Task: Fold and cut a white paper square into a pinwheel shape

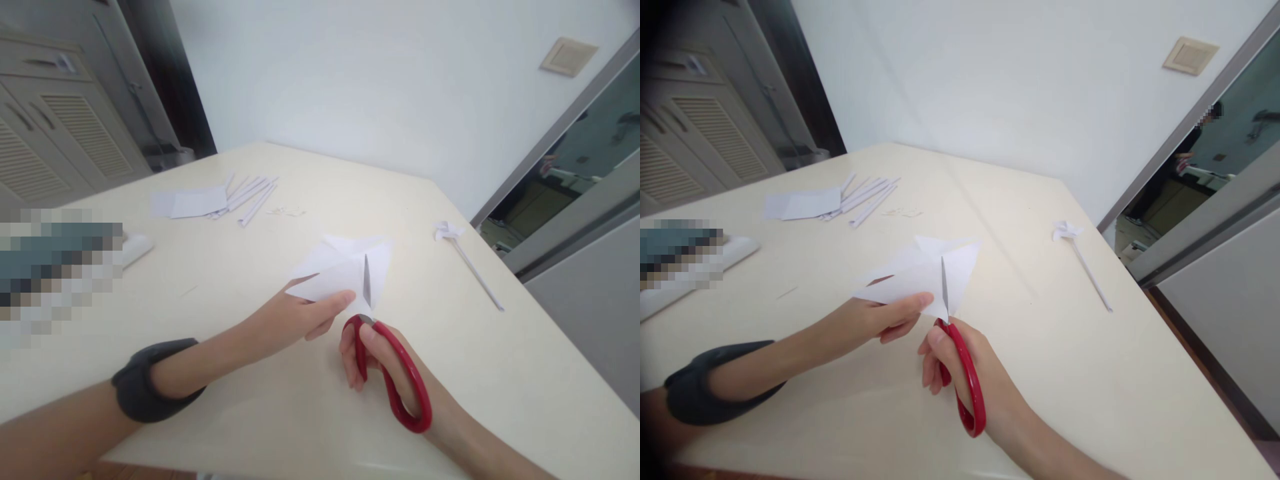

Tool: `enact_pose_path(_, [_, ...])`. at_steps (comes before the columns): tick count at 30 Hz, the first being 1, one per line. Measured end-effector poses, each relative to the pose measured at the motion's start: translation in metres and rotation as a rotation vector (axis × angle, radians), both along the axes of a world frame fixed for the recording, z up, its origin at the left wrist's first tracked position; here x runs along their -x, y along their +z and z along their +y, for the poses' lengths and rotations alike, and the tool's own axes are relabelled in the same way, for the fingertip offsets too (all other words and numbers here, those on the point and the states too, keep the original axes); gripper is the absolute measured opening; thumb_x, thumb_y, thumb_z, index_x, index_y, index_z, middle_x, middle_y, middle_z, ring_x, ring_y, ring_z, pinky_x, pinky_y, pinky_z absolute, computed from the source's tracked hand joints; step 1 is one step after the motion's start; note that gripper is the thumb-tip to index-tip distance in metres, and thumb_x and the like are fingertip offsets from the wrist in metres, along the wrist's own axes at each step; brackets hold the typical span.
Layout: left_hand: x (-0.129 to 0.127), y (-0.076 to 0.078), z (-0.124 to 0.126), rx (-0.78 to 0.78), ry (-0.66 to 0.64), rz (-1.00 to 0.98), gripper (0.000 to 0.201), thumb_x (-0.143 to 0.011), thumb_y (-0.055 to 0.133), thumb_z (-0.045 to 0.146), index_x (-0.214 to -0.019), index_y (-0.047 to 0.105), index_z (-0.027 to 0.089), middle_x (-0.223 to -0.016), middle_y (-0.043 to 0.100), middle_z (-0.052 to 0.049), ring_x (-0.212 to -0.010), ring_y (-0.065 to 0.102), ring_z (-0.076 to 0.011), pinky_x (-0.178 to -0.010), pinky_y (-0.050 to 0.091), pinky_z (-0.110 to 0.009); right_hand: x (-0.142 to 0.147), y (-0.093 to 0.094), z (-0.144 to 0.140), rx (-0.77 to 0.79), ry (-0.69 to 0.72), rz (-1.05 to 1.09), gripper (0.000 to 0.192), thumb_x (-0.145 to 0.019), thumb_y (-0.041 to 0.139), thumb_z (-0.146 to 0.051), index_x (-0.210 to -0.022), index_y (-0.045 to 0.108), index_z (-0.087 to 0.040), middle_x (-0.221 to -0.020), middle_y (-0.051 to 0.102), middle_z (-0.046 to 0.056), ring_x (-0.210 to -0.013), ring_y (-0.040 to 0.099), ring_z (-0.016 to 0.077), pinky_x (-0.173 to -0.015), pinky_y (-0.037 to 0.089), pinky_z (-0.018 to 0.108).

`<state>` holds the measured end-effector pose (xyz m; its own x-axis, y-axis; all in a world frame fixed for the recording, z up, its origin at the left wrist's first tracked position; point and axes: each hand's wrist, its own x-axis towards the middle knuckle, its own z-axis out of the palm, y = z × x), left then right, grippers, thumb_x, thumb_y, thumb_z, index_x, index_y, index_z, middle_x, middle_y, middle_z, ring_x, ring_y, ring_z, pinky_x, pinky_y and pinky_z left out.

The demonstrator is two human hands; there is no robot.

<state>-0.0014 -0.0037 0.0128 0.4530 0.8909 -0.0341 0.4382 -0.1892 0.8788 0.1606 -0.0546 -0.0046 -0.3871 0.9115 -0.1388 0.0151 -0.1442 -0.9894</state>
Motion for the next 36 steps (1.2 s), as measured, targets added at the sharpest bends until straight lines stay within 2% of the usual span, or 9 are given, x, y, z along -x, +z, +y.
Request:
enact_pose_path(9, [0.003,0.007,0.000,0.021,0.010,0.014,0.054,-0.086,0.044,0.037,-0.039,0.025,0.018,-0.039,0.029,0.005,-0.041,0.034,-0.0077,-0.052,0.033,-0.024,-0.001,0.008,-0.003,-0.005,0.000,-0.059,0.042,-0.086,0.044,-0.055,-0.072,0.049,-0.016,-0.055,0.048,-0.001,-0.051,0.045,0.0110,-0.055,0.039,0.026])
enact_pose_path(16, [0.005,0.010,0.000,0.082,-0.059,-0.026,0.055,-0.087,0.042,0.034,-0.038,0.025,0.017,-0.037,0.029,0.005,-0.040,0.033,-0.0064,-0.052,0.033,-0.023,-0.002,-0.009,-0.003,-0.073,0.035,-0.111,0.041,-0.091,0.037,-0.051,-0.076,0.050,-0.016,-0.053,0.050,-0.002,-0.049,0.047,0.0103,-0.052,0.040,0.024])
enact_pose_path(19, [0.007,0.012,0.000,0.083,-0.070,-0.001,0.055,-0.087,0.042,0.037,-0.038,0.025,0.017,-0.037,0.029,0.005,-0.040,0.033,-0.0068,-0.052,0.033,-0.023,-0.004,-0.013,-0.005,-0.083,0.045,-0.130,0.041,-0.093,0.035,-0.051,-0.078,0.051,-0.016,-0.054,0.051,-0.002,-0.051,0.049,0.0104,-0.056,0.041,0.024])
enact_pose_path(26, [0.006,0.017,-0.001,0.209,-0.103,0.040,0.050,-0.083,0.046,0.038,-0.040,0.031,0.018,-0.040,0.033,0.005,-0.045,0.036,-0.0099,-0.052,0.033,-0.025,-0.005,-0.003,-0.007,-0.105,0.065,-0.112,0.038,-0.093,0.037,-0.047,-0.078,0.051,-0.015,-0.064,0.054,0.002,-0.058,0.050,0.0117,-0.060,0.043,0.025])
enact_pose_path(36, [0.007,0.010,-0.001,0.171,-0.068,0.119,0.053,-0.084,0.042,0.045,-0.040,0.028,0.019,-0.041,0.030,0.005,-0.044,0.035,-0.0101,-0.055,0.035,-0.026,-0.003,-0.008,-0.006,-0.082,0.065,-0.172,0.039,-0.094,0.031,-0.048,-0.080,0.051,-0.017,-0.059,0.053,0.001,-0.055,0.051,0.0117,-0.055,0.044,0.023])
